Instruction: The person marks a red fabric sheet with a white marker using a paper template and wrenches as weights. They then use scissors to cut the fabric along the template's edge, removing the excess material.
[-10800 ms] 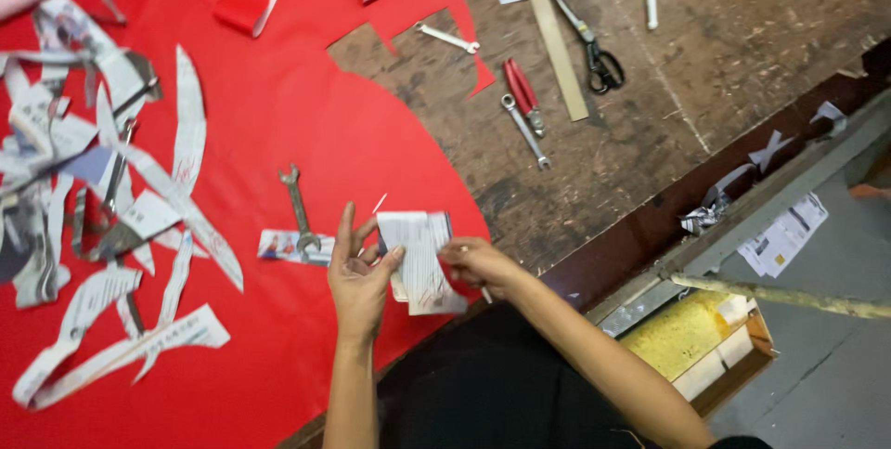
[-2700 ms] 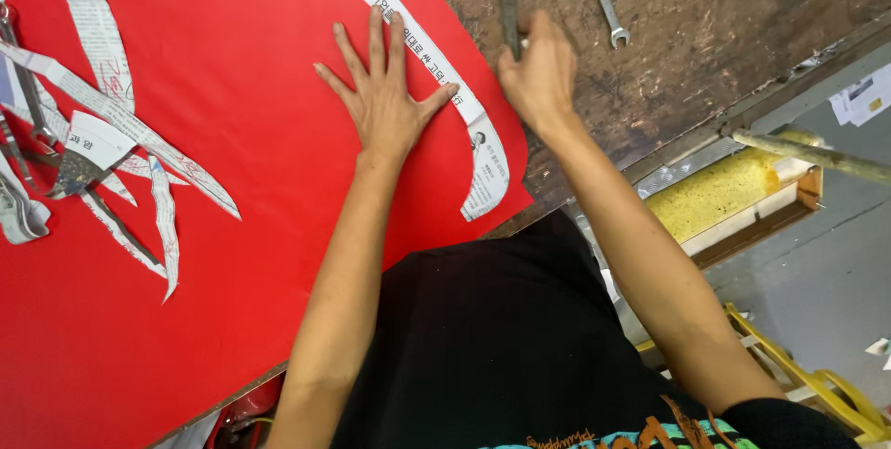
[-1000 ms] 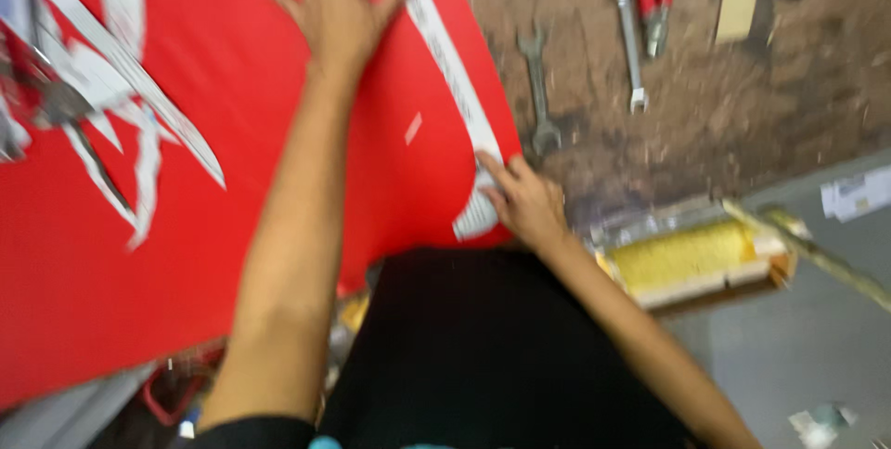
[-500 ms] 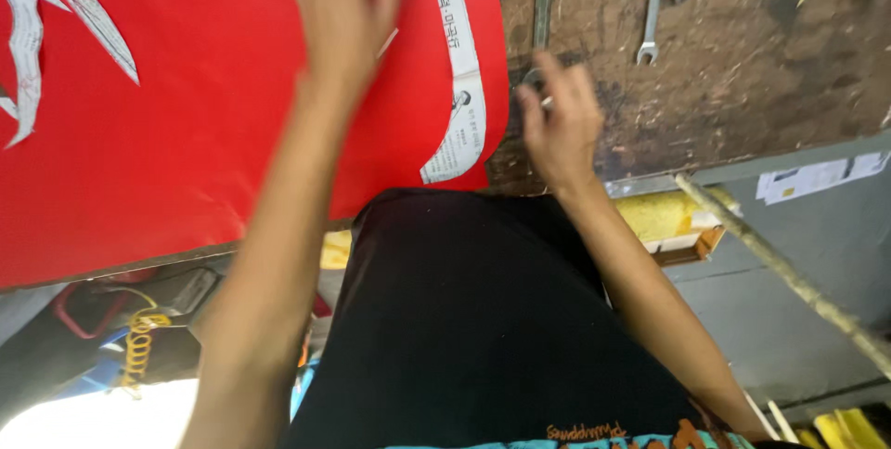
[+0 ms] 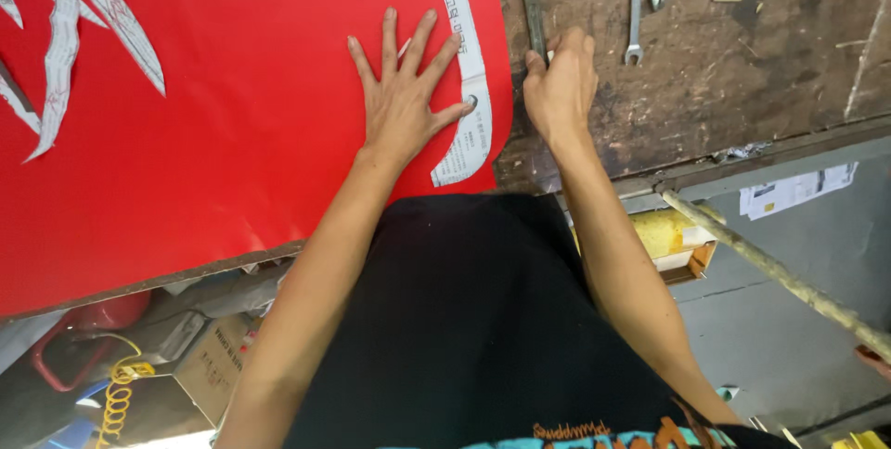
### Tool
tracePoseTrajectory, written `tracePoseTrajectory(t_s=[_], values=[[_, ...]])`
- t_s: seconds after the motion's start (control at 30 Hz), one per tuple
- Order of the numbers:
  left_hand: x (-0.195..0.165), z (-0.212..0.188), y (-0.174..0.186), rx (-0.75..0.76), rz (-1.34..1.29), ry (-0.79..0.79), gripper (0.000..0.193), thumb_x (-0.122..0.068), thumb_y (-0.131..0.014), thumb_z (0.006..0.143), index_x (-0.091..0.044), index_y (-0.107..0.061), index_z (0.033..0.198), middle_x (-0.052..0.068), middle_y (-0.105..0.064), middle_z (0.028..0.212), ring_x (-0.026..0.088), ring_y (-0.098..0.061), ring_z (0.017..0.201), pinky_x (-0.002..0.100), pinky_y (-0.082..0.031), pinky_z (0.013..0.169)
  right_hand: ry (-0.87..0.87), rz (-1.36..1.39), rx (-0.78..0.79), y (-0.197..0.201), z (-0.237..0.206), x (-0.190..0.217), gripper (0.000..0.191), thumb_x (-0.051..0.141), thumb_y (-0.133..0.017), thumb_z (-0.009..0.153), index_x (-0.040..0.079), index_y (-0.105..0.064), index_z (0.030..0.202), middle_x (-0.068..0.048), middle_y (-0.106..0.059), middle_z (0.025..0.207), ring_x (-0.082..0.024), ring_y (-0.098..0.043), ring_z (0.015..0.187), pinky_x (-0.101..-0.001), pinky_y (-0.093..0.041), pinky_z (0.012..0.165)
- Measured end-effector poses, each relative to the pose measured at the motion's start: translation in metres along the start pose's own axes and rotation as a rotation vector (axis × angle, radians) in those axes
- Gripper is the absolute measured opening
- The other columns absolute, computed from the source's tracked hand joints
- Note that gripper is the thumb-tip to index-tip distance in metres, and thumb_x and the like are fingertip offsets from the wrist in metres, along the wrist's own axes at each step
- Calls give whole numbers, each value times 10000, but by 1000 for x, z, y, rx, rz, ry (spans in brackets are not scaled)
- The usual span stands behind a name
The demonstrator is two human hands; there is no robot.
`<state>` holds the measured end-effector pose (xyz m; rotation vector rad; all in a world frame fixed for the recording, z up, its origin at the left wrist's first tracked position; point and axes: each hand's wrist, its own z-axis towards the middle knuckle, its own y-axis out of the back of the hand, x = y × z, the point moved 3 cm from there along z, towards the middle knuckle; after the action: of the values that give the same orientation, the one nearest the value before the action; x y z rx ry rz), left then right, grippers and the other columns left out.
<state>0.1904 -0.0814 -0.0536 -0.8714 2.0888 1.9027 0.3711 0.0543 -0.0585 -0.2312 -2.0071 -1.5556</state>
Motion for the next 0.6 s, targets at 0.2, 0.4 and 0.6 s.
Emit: tracePoseTrajectory(t_s=[0.2, 0.4, 0.6], values=[[2, 0, -2, -40, 21, -36, 948, -614, -844, 770, -265, -462, 1565, 52, -208, 1690, 419, -21, 1554, 825, 37, 1140, -157, 312, 78, 1, -11, 3, 234, 103, -754, 901, 9, -581, 1028, -143, -675, 855, -266, -687, 810, -382, -531, 757], [2, -1, -3, -38, 30, -37, 1004, -552, -883, 716, -284, -442, 1577, 40, -212, 1688, 409, -38, 1552, 830, 10, 1144, 53, 520, 96, -25, -41, 34, 180, 56, -723, 928, 2, -653, 1085, -111, -666, 920, -179, -651, 861, -331, -549, 785], [-1, 1, 2, 2, 37, -28, 1035, -540, -902, 694, -265, -433, 1575, 49, -197, 1689, 417, -28, 1548, 837, -4, 1141, 9, 340, 92, -27, -49, 37, 195, 70, -739, 905, 14, -672, 1080, -107, -675, 887, -217, -665, 823, -355, -524, 783]])
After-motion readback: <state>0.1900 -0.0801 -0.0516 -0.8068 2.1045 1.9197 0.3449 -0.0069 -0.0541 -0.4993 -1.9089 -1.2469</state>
